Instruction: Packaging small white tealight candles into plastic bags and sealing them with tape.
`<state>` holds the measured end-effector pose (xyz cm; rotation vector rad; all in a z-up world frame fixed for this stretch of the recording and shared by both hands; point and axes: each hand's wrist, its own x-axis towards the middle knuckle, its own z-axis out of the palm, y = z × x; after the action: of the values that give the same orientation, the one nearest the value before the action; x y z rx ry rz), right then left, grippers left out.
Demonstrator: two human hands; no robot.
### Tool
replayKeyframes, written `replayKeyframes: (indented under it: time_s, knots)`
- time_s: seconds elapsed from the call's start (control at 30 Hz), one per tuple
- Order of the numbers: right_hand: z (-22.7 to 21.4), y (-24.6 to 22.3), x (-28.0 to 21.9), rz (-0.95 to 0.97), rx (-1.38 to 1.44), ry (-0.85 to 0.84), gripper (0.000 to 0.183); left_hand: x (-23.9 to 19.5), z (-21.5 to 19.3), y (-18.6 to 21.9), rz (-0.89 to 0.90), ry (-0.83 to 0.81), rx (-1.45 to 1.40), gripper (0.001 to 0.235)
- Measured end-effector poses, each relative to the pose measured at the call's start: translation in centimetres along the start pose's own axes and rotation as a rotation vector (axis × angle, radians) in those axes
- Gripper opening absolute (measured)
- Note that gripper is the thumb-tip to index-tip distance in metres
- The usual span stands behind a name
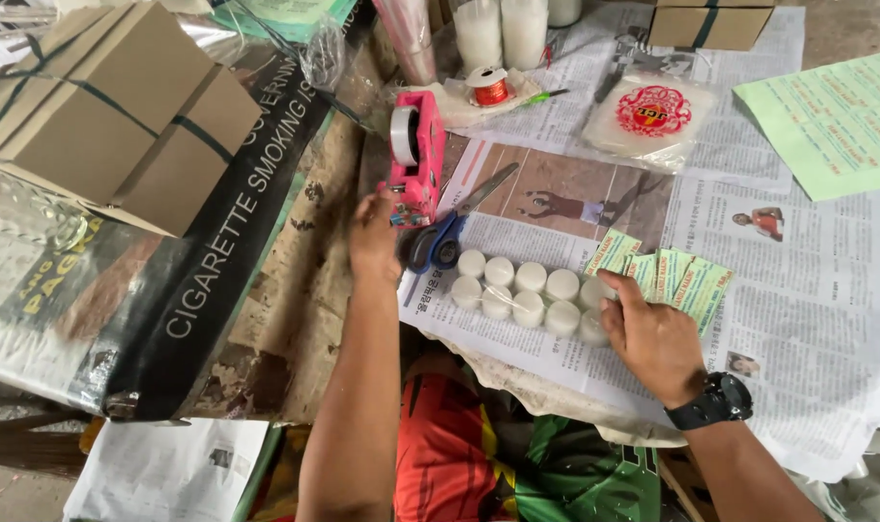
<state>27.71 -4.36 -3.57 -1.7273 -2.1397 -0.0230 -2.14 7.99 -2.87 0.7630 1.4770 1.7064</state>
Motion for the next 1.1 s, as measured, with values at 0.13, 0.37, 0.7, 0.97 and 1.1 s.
replayKeyframes:
  time_s: [0.13,0.37,0.7,0.97,1.1]
  knots:
    - [0.3,0.1,-0.1,-0.004,-0.036,0.014,0.033,0.2,-0.4,-1.3,0.034,-0.002,-0.032,0.017]
    - [0.4,-0.2,-0.2,-0.013,-0.038,0.048,0.030,1.3,-3.1,-0.3,0.475,-0.169,0.614,0.010]
    - [1.4,0.8,-0.1,-0.025,-0.045,0.048,0.031,-9.1,-5.8,4.2,0.685,-0.429,0.371,0.008]
    - [0.4,-0.2,-0.2,-0.069,-0.019,0.088,0.031,-13.2,-4.0,1.2,0.640,-0.508,0.348,0.012]
    - [0.4,-0.1,-0.3,-0.066,-0.037,0.103,0.030,-12.3,-3.9,0.4,0.795,-0.470,0.436,0.007]
